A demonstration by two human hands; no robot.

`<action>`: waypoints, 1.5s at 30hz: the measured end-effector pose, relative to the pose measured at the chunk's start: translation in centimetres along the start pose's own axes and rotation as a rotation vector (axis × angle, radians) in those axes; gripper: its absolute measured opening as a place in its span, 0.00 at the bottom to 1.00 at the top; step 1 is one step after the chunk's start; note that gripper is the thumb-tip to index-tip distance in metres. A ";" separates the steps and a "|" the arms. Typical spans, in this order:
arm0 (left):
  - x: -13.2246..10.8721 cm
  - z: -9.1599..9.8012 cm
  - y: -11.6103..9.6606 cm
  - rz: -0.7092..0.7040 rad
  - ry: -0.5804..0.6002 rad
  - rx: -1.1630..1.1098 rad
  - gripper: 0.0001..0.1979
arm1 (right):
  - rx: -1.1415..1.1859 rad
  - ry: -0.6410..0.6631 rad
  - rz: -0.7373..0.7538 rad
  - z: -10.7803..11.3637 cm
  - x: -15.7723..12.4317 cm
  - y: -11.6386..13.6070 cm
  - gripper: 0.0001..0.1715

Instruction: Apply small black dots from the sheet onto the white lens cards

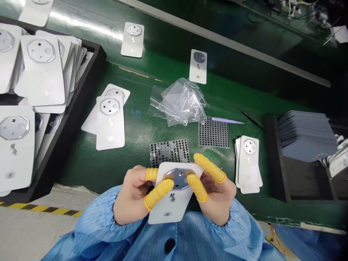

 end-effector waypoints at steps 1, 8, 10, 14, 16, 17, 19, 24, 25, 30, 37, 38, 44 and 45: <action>0.0 0.0 0.0 -0.019 -0.013 -0.002 0.06 | 0.014 0.001 -0.026 -0.1 0.1 -0.1 0.27; 0.9 -0.6 0.9 0.230 -0.162 -0.186 0.11 | 0.103 -0.006 -0.241 -0.6 0.9 -1.5 0.23; 1.4 -0.7 1.1 0.317 -0.153 -0.293 0.14 | 0.107 -0.004 -0.274 -0.5 1.4 -1.5 0.21; 1.7 -0.3 0.7 0.249 -0.217 -0.345 0.22 | 0.175 0.016 -0.374 -0.2 1.9 -1.6 0.19; 1.6 -0.7 0.4 0.232 -0.157 -0.307 0.18 | 0.234 0.050 -0.375 -0.2 1.9 -1.5 0.20; 1.5 -1.0 0.3 0.240 -0.119 -0.276 0.14 | 0.253 0.086 -0.366 -0.2 1.9 -1.4 0.23; 1.2 -1.4 0.2 0.246 -0.108 -0.197 0.09 | 0.267 0.170 -0.346 -0.5 1.6 -1.3 0.31; 0.9 -1.3 0.2 0.132 -0.227 0.017 0.08 | 0.235 0.186 -0.297 -1.3 0.3 -1.4 0.34; 1.0 -1.3 0.4 0.115 -0.211 0.036 0.09 | 0.212 0.160 -0.280 -1.3 0.1 -1.6 0.33; 2.0 -2.0 1.7 0.102 -0.038 0.101 0.22 | 0.128 0.145 -0.233 3.0 1.0 -4.2 0.36; 2.4 0.9 1.5 0.035 -0.226 0.095 0.20 | -0.833 -0.092 -0.296 20.5 4.0 -5.9 0.42; 2.6 1.3 1.6 0.020 -0.227 0.110 0.19 | -0.923 -0.084 -0.301 21.4 4.8 -5.9 0.41; 4.1 1.7 2.8 0.008 -0.178 0.111 0.23 | -1.096 0.050 -0.330 15.3 15.5 -7.6 0.37; 4.2 1.6 3.0 0.009 -0.187 0.103 0.23 | -1.108 0.078 -0.348 13.0 18.0 -8.4 0.39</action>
Point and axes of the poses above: each hand's wrist, its own x-axis towards the middle knuckle, its own z-axis out of the back of the hand, y = z × x, the point moved 4 cm from there along x, towards the middle knuckle, and after that the axes turned 1 degree about -x, right-handed, at the moved point
